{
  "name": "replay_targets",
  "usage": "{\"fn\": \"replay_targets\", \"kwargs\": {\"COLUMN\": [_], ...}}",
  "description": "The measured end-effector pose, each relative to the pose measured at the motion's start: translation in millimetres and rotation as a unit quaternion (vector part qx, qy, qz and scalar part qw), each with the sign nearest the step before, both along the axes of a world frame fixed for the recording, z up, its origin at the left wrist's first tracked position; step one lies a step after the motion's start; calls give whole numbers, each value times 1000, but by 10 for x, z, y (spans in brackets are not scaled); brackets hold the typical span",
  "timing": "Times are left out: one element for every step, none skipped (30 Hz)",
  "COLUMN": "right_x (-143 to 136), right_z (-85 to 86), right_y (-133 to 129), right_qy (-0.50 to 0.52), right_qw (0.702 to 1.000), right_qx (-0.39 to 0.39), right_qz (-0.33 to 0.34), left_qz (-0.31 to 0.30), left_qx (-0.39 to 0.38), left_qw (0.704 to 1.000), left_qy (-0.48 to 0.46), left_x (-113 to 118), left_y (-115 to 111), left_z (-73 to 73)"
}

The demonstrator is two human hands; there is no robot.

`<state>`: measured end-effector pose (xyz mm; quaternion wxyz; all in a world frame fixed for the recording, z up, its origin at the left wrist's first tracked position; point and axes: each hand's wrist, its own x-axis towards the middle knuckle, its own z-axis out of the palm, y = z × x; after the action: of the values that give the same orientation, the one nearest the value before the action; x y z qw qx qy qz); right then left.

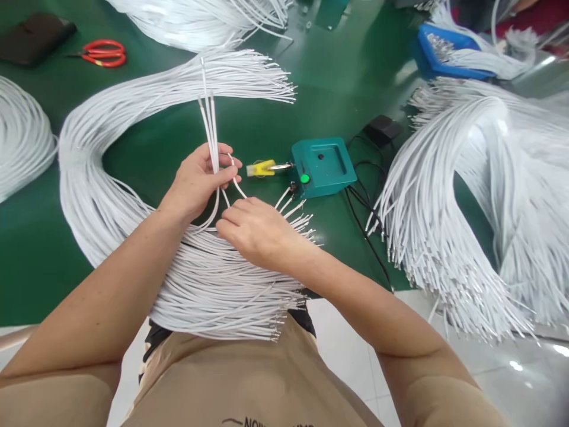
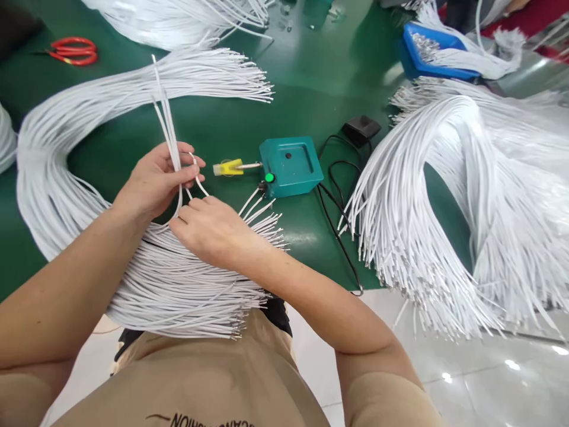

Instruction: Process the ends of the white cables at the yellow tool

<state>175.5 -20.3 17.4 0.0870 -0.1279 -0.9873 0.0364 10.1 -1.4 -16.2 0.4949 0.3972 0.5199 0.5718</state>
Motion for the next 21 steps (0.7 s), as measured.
{"fn": "replay_targets", "kwargs": {"right_x": [-30,-46,-49,-39,-20,6,35,66,95,123,147,167,183,197,209,221,234,247,261,275,289], "right_z": [-34,-69,-100,-124,-140,-149,-153,-155,-156,-157,-158,-156,-150,-136,-113,-81,-44,-5,30,55,67], "right_y": [-65,-107,-130,-142,-149,-155,-163,-172,-181,-189,-193,-193,-192,-192,-197,-212,-241,-286,-347,-422,-506], "right_qy": [-23,-44,-61,-76,-90,-103,-113,-120,-122,-121,-118,-119,-127,-142,-160,-174,-182,-182,-175,-164,-151], "right_qw": [1000,999,998,995,993,989,984,980,976,973,971,968,965,961,953,942,929,917,907,901,898], "right_qx": [2,5,9,10,7,2,-4,-9,-10,-7,-4,-3,-10,-27,-56,-94,-135,-174,-205,-228,-242], "right_qz": [-4,-16,-34,-56,-81,-108,-134,-159,-182,-197,-208,-219,-228,-237,-252,-272,-293,-310,-323,-332,-334], "left_qz": [-4,-3,2,10,20,30,36,41,43,45,49,52,55,59,65,71,76,79,78,74,65], "left_qx": [4,7,10,9,6,0,-7,-13,-18,-22,-24,-26,-28,-32,-35,-39,-40,-38,-32,-24,-14], "left_qw": [1000,1000,1000,1000,1000,999,999,998,998,998,997,997,996,996,996,996,995,995,996,996,997], "left_qy": [-7,-11,-14,-17,-20,-25,-30,-36,-42,-48,-53,-56,-57,-55,-50,-46,-42,-40,-38,-35,-31], "left_x": [7,15,22,25,23,19,11,1,-8,-15,-20,-22,-21,-20,-17,-16,-15,-15,-17,-20,-25], "left_y": [-10,-20,-29,-36,-41,-42,-39,-33,-25,-15,-4,5,12,16,17,16,12,6,-2,-11,-23], "left_z": [23,43,59,71,77,77,73,65,55,45,36,30,28,31,40,56,77,103,133,165,197]}}
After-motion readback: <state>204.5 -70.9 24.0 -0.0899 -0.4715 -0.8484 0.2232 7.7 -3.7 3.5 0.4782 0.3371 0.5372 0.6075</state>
